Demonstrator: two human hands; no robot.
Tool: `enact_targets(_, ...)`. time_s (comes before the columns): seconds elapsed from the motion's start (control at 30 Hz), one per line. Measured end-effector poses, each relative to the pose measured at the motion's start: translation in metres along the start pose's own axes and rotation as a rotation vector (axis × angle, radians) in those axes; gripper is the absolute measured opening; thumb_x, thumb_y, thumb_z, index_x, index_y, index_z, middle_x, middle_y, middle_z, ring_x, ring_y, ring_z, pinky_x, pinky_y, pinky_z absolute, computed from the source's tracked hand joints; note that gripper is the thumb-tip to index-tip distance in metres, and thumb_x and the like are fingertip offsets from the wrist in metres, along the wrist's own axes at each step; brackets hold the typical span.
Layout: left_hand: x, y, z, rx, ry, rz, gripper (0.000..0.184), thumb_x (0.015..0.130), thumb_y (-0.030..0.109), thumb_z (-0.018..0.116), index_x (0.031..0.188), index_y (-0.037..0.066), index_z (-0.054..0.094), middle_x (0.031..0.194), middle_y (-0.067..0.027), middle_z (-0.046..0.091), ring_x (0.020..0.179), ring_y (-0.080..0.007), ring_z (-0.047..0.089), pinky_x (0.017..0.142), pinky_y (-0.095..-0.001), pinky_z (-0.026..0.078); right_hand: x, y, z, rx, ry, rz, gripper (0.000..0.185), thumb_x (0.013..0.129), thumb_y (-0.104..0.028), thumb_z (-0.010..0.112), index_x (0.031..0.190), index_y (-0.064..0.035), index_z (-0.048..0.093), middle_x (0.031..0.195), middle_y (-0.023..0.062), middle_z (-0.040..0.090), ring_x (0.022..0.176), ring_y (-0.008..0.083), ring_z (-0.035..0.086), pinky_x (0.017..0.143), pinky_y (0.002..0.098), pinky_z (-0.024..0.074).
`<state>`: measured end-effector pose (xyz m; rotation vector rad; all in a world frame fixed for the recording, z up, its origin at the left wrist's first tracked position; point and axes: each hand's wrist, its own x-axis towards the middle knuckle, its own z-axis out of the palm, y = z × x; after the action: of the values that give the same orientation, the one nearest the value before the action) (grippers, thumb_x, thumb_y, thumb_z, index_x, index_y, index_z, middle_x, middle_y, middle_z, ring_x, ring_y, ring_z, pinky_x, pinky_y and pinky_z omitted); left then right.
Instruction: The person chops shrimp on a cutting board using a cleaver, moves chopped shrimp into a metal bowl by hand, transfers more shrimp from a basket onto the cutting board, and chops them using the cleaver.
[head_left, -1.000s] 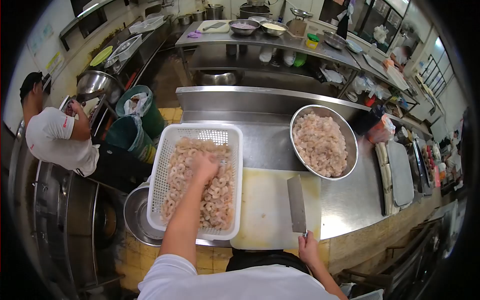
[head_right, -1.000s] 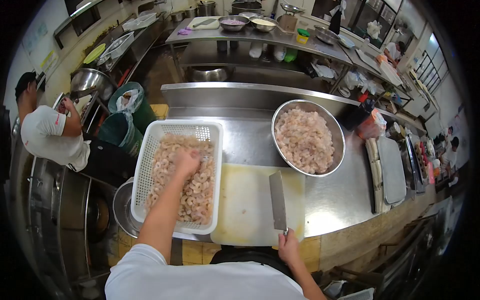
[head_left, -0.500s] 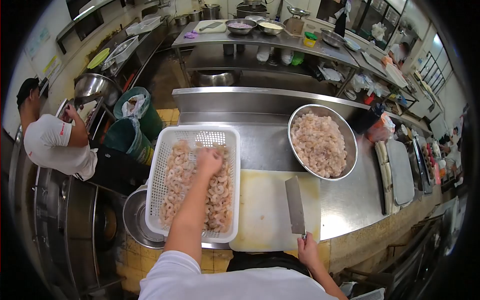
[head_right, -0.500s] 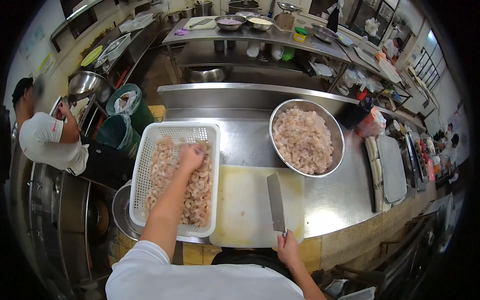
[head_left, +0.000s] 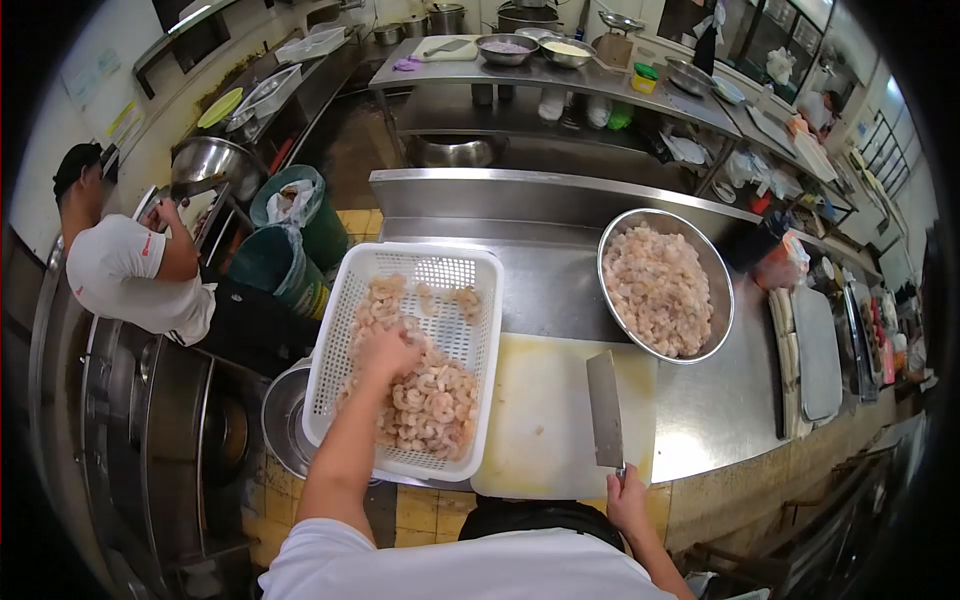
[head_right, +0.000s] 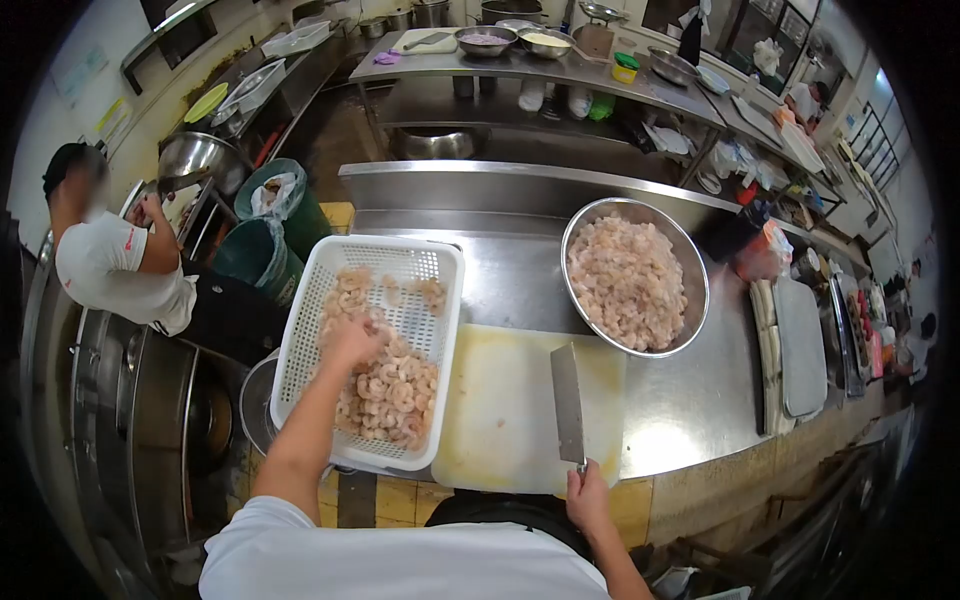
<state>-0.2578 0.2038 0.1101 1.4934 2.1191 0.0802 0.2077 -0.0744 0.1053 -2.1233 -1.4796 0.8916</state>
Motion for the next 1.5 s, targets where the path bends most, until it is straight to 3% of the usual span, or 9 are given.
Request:
enact_targets(0.1, -0.012, -0.019, 0.068, 0.017, -0.021, 0.122, 0.078, 0.084, 0.058, 0.075, 0.145, 0.011, 0.065, 0.149, -0.0242, 0.060, 0.137, -0.0421, 0.059, 0.112, -0.0516, 0.049, -0.003, -0.011, -0.003, -0.013, -0.017, 0.021, 0.038, 0.104, -0.023, 0.063, 0.132, 0.0026, 0.059, 0.098, 0.0278, 0.073, 0.091, 0.0491, 0.071, 0.077, 0.0551, 0.0551)
enact_targets(0.2, -0.066, 0.024, 0.038, -0.112, -0.335, 0.080, 0.077, 0.089, 0.055, 0.074, 0.150, 0.010, 0.060, 0.138, -0.0239, 0.068, 0.133, -0.0411, 0.063, 0.112, -0.0490, 0.049, -0.006, -0.014, -0.002, -0.030, -0.003, -0.011, 0.038, 0.105, -0.023, 0.062, 0.131, 0.0041, 0.059, 0.096, 0.0277, 0.072, 0.089, 0.0485, 0.071, 0.077, 0.0543, 0.0544)
enact_targets(0.4, -0.071, 0.024, 0.046, -0.712, -0.555, -0.028, 0.049, 0.095, 0.031, 0.080, 0.137, 0.009, 0.067, 0.117, -0.0091, 0.076, 0.109, -0.0210, 0.073, 0.093, -0.0341, 0.059, -0.001, -0.026, -0.007, -0.026, -0.056, -0.006, 0.040, 0.105, -0.025, 0.062, 0.131, 0.0044, 0.059, 0.100, 0.0287, 0.073, 0.094, 0.0507, 0.070, 0.083, 0.0555, 0.0555)
enact_targets(0.5, -0.077, 0.024, 0.049, -0.972, -0.633, -0.050, 0.053, 0.089, 0.035, 0.085, 0.132, 0.010, 0.066, 0.117, -0.0083, 0.074, 0.094, -0.0179, 0.073, 0.077, -0.0359, 0.062, 0.008, -0.025, -0.010, 0.000, -0.078, -0.038, 0.040, 0.105, -0.025, 0.063, 0.131, 0.0049, 0.058, 0.100, 0.0287, 0.073, 0.094, 0.0501, 0.071, 0.083, 0.0545, 0.0558)
enact_targets(0.7, -0.082, 0.029, 0.052, -1.144, -0.712, -0.348, 0.036, 0.094, 0.033, 0.080, 0.121, 0.010, 0.072, 0.104, -0.0078, 0.076, 0.090, -0.0198, 0.075, 0.072, -0.0412, 0.063, 0.029, 0.007, -0.009, 0.087, -0.107, -0.117, 0.039, 0.105, -0.024, 0.063, 0.129, 0.0054, 0.059, 0.096, 0.0288, 0.073, 0.091, 0.0489, 0.071, 0.080, 0.0528, 0.0560)
enact_targets(1.0, -0.107, 0.043, 0.042, -1.463, -0.542, -0.140, 0.036, 0.096, 0.043, 0.071, 0.113, 0.011, 0.076, 0.101, -0.0091, 0.079, 0.086, -0.0233, 0.076, 0.063, -0.0406, 0.061, 0.047, 0.032, -0.020, 0.186, -0.181, -0.154, 0.037, 0.105, -0.025, 0.063, 0.124, 0.0065, 0.059, 0.091, 0.0287, 0.071, 0.084, 0.0468, 0.071, 0.076, 0.0505, 0.0558)
enact_targets(1.2, -0.119, 0.107, 0.039, -1.186, -0.658, 0.028, 0.030, 0.102, 0.032, 0.069, 0.124, 0.012, 0.069, 0.102, -0.0048, 0.077, 0.080, -0.0192, 0.073, 0.056, -0.0345, 0.056, 0.053, 0.037, -0.024, 0.220, -0.216, -0.174, 0.037, 0.105, -0.026, 0.062, 0.123, 0.0064, 0.060, 0.092, 0.0290, 0.071, 0.085, 0.0479, 0.071, 0.077, 0.0513, 0.0558)
enact_targets(1.3, -0.129, 0.153, 0.074, -0.978, -0.679, 0.041, 0.047, 0.101, 0.032, 0.073, 0.140, 0.009, 0.063, 0.113, -0.0106, 0.077, 0.084, -0.0195, 0.074, 0.058, -0.0319, 0.060, 0.054, 0.037, -0.027, 0.213, -0.232, -0.196, 0.038, 0.105, -0.026, 0.063, 0.124, 0.0062, 0.060, 0.093, 0.0296, 0.071, 0.087, 0.0488, 0.071, 0.078, 0.0522, 0.0557)
enact_targets(1.5, -0.150, 0.190, 0.118, -0.680, -0.442, 0.089, 0.052, 0.099, 0.034, 0.075, 0.144, 0.010, 0.066, 0.108, -0.0081, 0.079, 0.089, -0.0218, 0.073, 0.076, -0.0377, 0.063, 0.049, 0.026, -0.039, 0.139, -0.209, -0.241, 0.038, 0.104, -0.025, 0.064, 0.128, 0.0048, 0.061, 0.095, 0.0309, 0.072, 0.090, 0.0514, 0.070, 0.079, 0.0553, 0.0550)
